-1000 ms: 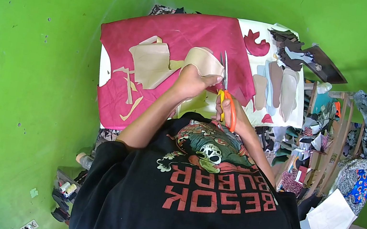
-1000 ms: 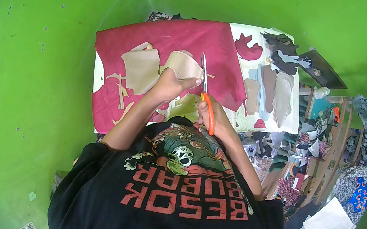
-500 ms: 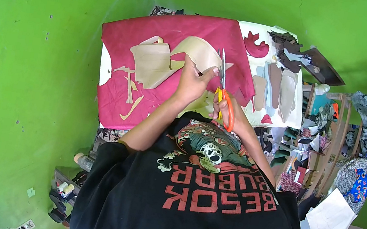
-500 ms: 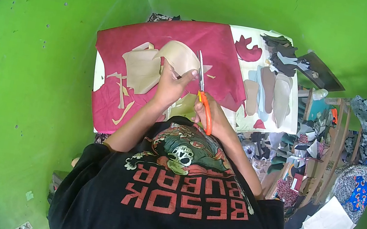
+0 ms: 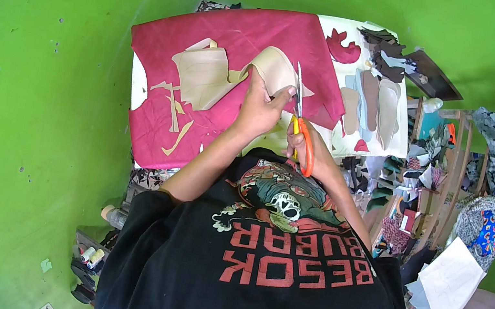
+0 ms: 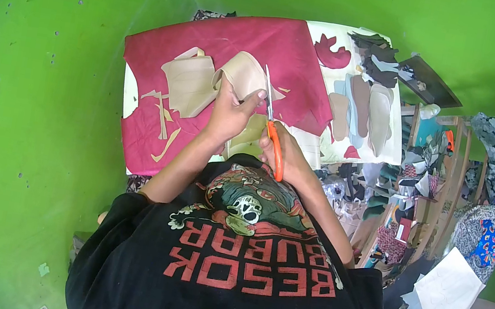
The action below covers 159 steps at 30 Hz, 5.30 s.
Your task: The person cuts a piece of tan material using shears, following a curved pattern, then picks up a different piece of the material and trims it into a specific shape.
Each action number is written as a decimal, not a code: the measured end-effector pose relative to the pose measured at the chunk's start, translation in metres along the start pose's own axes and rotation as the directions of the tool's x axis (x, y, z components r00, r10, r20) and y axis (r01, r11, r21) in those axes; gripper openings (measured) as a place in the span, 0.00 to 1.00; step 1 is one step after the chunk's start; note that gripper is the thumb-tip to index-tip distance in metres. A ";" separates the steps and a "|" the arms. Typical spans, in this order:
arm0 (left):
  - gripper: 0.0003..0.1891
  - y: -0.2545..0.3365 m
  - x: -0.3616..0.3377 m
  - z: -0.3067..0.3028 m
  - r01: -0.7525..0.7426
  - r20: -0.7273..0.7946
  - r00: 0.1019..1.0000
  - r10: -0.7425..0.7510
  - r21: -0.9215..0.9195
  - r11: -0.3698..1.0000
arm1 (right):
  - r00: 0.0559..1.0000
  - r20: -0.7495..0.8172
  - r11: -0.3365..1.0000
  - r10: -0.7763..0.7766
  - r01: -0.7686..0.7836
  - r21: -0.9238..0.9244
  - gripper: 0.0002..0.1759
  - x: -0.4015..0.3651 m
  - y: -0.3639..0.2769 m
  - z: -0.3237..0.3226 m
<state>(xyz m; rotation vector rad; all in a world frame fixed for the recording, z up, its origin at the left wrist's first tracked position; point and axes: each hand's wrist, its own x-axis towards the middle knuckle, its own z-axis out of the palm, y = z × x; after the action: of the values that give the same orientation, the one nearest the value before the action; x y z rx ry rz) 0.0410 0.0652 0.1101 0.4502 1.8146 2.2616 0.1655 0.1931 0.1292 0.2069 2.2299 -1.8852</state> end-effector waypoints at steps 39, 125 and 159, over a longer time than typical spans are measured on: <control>0.32 -0.012 0.057 0.073 0.090 -0.026 0.996 -0.089 0.019 0.996 | 0.981 0.034 0.981 -0.193 0.192 0.022 0.40 0.061 0.066 -0.108; 0.34 0.036 0.053 0.051 0.049 -0.027 0.999 -0.045 0.171 0.984 | 0.985 0.158 0.931 -0.074 0.125 -0.343 0.21 0.047 -0.010 -0.126; 0.35 0.041 0.058 0.040 0.250 0.113 0.958 -0.264 0.127 0.960 | 0.897 0.345 0.941 0.277 -0.326 0.092 0.13 0.049 -0.013 -0.143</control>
<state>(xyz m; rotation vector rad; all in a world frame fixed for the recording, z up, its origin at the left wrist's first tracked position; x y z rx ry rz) 0.0022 0.1123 0.1644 0.3461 1.8225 1.9220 0.1042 0.3302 0.1521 0.2300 1.7303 -1.7658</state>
